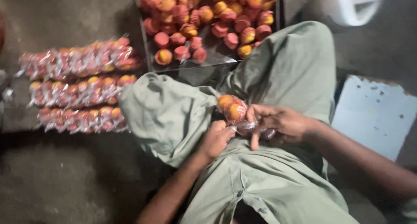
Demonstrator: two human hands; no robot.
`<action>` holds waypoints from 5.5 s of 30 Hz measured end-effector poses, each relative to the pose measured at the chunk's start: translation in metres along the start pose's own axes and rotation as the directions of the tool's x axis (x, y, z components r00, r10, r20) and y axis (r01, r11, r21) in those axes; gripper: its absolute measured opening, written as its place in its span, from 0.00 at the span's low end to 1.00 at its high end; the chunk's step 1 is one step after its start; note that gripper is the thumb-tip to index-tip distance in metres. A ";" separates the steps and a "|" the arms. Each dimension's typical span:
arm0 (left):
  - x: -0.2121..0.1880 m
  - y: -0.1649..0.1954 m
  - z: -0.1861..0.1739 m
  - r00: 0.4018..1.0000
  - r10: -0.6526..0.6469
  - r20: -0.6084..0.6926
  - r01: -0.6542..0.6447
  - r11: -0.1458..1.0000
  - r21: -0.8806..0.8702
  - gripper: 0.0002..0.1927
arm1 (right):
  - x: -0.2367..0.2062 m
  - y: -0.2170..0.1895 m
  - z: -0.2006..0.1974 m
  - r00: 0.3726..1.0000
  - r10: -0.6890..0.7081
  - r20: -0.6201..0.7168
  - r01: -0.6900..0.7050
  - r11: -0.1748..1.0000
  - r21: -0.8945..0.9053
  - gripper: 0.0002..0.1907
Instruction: The person sits on the floor and packs small orange and red cup-shaped items into small clear plastic bags, twisting each bag closed by hand. Finished bags are placed in rows on the floor beside a tray holding the unpacked items.
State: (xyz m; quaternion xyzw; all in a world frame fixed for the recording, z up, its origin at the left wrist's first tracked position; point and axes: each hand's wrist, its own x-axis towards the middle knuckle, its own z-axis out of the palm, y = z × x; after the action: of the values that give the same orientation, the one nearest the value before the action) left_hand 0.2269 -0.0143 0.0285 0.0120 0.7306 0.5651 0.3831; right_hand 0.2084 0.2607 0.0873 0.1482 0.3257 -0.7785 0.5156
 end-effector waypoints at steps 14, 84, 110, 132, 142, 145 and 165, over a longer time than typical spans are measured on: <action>0.080 0.134 0.073 0.842 0.532 0.084 -0.362 0.443 0.821 0.13 | -0.008 0.004 0.002 0.257 -0.966 0.025 0.010 -0.023 -1.000 0.29; 0.224 0.016 -0.153 0.926 0.358 -0.122 -0.378 0.865 -0.331 0.07 | 0.147 -0.079 -0.053 0.758 -0.645 -0.095 0.530 0.694 -0.487 0.03; 0.182 0.029 -0.085 0.705 0.666 -0.244 -0.478 0.700 0.531 0.07 | 0.101 -0.079 0.007 0.304 -0.932 0.197 0.027 -0.198 -0.980 0.15; 0.121 0.120 -0.063 0.683 0.691 -0.236 -0.699 0.713 0.064 0.18 | 0.114 -0.097 0.031 0.536 -0.833 -0.137 -0.593 -0.257 -0.763 0.37; 0.242 0.098 -0.258 0.723 0.436 -0.536 -0.072 0.819 0.569 0.14 | 0.177 -0.197 -0.037 0.609 -0.792 -0.050 -0.164 -0.065 -0.984 0.18; 0.283 0.086 -0.297 0.601 0.450 -0.660 -0.295 0.893 0.340 0.17 | 0.223 -0.203 -0.073 0.498 -0.867 0.031 -0.252 -0.178 -0.951 0.23; 0.286 0.081 -0.218 0.915 0.254 -0.313 -0.382 0.795 -0.471 0.33 | 0.216 -0.191 -0.042 0.307 -0.941 -0.143 0.408 0.266 -0.873 0.26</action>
State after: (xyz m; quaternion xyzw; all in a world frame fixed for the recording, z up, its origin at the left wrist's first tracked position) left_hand -0.1337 -0.0341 -0.0448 -0.0358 0.5764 0.7959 0.1820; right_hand -0.0597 0.1853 0.0013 0.0297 0.7789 -0.6237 -0.0579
